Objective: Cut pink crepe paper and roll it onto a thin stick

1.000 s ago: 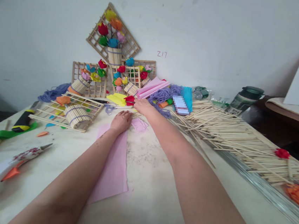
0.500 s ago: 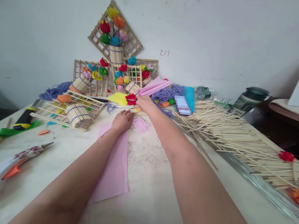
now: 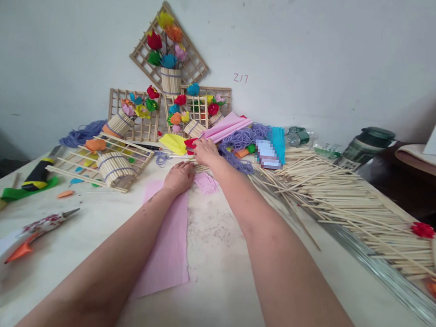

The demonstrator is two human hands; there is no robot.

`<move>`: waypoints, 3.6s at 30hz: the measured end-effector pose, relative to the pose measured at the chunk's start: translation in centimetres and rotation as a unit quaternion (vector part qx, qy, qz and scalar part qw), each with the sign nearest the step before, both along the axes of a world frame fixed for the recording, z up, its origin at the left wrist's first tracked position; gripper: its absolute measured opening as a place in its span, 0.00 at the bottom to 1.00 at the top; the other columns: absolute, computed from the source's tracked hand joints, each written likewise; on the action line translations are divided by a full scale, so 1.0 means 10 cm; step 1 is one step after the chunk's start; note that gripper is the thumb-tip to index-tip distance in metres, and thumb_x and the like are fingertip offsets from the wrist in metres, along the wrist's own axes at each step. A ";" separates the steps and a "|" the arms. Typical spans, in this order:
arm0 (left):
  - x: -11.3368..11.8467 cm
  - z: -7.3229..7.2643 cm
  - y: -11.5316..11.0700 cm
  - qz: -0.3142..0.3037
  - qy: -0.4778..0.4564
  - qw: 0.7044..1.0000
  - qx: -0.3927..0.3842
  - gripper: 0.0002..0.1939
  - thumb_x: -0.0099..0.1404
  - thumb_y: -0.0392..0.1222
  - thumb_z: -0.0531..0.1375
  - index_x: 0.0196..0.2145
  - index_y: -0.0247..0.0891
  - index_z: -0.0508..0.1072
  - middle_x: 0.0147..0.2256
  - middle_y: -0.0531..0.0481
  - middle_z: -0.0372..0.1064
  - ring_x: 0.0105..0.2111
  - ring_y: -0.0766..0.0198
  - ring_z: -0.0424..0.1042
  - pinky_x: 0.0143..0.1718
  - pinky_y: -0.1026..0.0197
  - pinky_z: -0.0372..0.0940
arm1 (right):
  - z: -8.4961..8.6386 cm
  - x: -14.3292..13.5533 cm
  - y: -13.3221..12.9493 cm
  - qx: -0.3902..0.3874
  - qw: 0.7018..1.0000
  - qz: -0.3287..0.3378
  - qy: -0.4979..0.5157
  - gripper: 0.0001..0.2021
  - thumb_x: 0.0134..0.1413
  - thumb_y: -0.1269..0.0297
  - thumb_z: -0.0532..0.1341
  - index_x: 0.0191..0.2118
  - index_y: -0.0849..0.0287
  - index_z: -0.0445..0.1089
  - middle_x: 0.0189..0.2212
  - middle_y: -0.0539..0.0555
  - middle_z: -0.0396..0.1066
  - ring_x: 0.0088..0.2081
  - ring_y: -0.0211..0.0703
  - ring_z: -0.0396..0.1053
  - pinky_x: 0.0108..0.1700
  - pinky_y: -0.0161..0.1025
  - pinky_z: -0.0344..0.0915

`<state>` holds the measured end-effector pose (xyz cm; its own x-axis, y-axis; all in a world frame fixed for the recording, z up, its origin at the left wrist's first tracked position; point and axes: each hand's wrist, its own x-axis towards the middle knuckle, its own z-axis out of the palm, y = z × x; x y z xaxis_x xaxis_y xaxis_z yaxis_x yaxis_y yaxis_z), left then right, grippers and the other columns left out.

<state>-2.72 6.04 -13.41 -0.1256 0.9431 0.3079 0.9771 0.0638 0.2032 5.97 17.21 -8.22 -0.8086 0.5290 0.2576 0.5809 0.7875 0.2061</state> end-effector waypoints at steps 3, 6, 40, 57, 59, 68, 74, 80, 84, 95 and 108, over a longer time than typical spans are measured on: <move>0.00 -0.01 0.00 -0.004 0.011 1.000 0.007 0.19 0.63 0.41 0.48 0.50 0.38 0.66 0.53 0.44 0.62 0.54 0.56 0.57 0.54 0.54 0.52 | -0.01 -0.06 0.00 0.009 1.000 -0.013 -0.011 0.13 0.51 0.70 0.53 0.39 0.61 0.73 0.54 0.57 0.60 0.53 0.52 0.54 0.50 0.46 0.52; 0.00 -0.01 -0.01 -0.007 0.018 1.000 0.017 0.18 0.64 0.41 0.47 0.48 0.37 0.68 0.52 0.44 0.63 0.53 0.55 0.58 0.54 0.53 0.53 | -0.03 -0.09 0.00 0.009 1.000 -0.020 -0.001 0.13 0.49 0.71 0.55 0.39 0.61 0.74 0.53 0.57 0.62 0.52 0.52 0.55 0.49 0.45 0.54; -0.28 0.02 0.02 0.025 -0.640 0.734 0.225 0.22 0.53 0.59 0.57 0.27 0.33 0.70 0.28 0.47 0.70 0.25 0.65 0.70 0.21 0.67 0.59 | 0.30 -0.14 -0.30 -0.243 0.968 0.037 0.055 0.10 0.47 0.69 0.58 0.34 0.66 0.73 0.29 0.52 0.73 0.29 0.35 0.66 0.29 0.29 0.56; -0.33 0.05 0.04 0.030 -0.751 0.593 0.290 0.09 0.50 0.44 0.56 0.21 0.38 0.60 0.13 0.57 0.61 0.11 0.72 0.58 0.15 0.68 0.51 | 0.04 -0.29 -0.02 -0.060 0.995 -0.013 -0.084 0.16 0.54 0.69 0.52 0.46 0.59 0.70 0.44 0.60 0.70 0.46 0.50 0.66 0.44 0.42 0.59; -0.32 0.05 0.03 0.026 -0.748 0.598 0.288 0.09 0.50 0.44 0.56 0.21 0.38 0.60 0.13 0.57 0.61 0.11 0.71 0.58 0.15 0.68 0.51 | 0.03 -0.34 -0.01 -0.041 0.995 0.013 -0.095 0.16 0.55 0.70 0.51 0.47 0.62 0.69 0.46 0.62 0.68 0.47 0.49 0.65 0.45 0.43 0.58; -0.31 0.05 0.02 0.035 -0.742 0.609 0.279 0.08 0.53 0.41 0.55 0.20 0.39 0.61 0.12 0.57 0.60 0.12 0.71 0.58 0.14 0.67 0.51 | 0.08 -0.41 0.03 -0.037 0.994 0.015 -0.104 0.14 0.55 0.70 0.52 0.45 0.64 0.69 0.45 0.64 0.69 0.46 0.50 0.66 0.45 0.45 0.59; -0.31 0.06 0.01 0.025 -0.745 0.607 0.276 0.07 0.52 0.41 0.56 0.20 0.38 0.61 0.13 0.57 0.61 0.13 0.71 0.60 0.15 0.68 0.51 | 0.03 -0.29 -0.03 -0.110 0.992 0.001 0.060 0.11 0.48 0.72 0.56 0.37 0.63 0.72 0.35 0.58 0.73 0.36 0.44 0.69 0.37 0.36 0.61; -0.29 0.05 -0.03 0.006 -0.738 0.612 0.285 0.08 0.51 0.42 0.57 0.20 0.39 0.60 0.13 0.57 0.61 0.13 0.71 0.59 0.16 0.67 0.53 | -0.15 -0.20 -0.05 -0.227 0.926 0.004 0.301 0.10 0.41 0.72 0.61 0.35 0.63 0.72 0.30 0.52 0.73 0.32 0.37 0.68 0.36 0.32 0.61; -0.18 0.07 -0.08 0.002 -0.730 0.631 0.263 0.09 0.51 0.43 0.57 0.19 0.40 0.60 0.13 0.58 0.60 0.12 0.70 0.60 0.15 0.67 0.54 | -0.22 -0.03 -0.30 -0.294 0.881 -0.039 0.368 0.06 0.40 0.67 0.62 0.29 0.62 0.73 0.24 0.48 0.70 0.28 0.35 0.66 0.32 0.31 0.61; -0.10 0.10 -0.49 0.016 -0.726 0.652 0.220 0.10 0.53 0.46 0.57 0.25 0.37 0.63 0.21 0.50 0.70 0.23 0.64 0.70 0.26 0.64 0.62 | -0.21 0.47 -1.39 -0.424 0.813 -0.099 0.386 0.07 0.50 0.64 0.56 0.29 0.61 0.68 0.26 0.50 0.71 0.28 0.35 0.67 0.29 0.31 0.61; 0.24 0.09 -0.97 -0.001 -0.723 0.662 0.195 0.12 0.51 0.44 0.60 0.21 0.39 0.58 0.13 0.58 0.59 0.25 0.59 0.73 0.30 0.62 0.61 | -0.34 0.73 -2.07 -0.131 0.984 0.002 0.117 0.12 0.56 0.64 0.49 0.38 0.58 0.69 0.38 0.57 0.72 0.43 0.44 0.66 0.40 0.37 0.59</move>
<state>-0.35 -3.62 -12.52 -0.5537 0.8282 0.0867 -0.2584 -0.2699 0.9276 13.23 -3.49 -11.67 -0.7459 0.5982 0.2928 0.5844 0.7988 -0.1429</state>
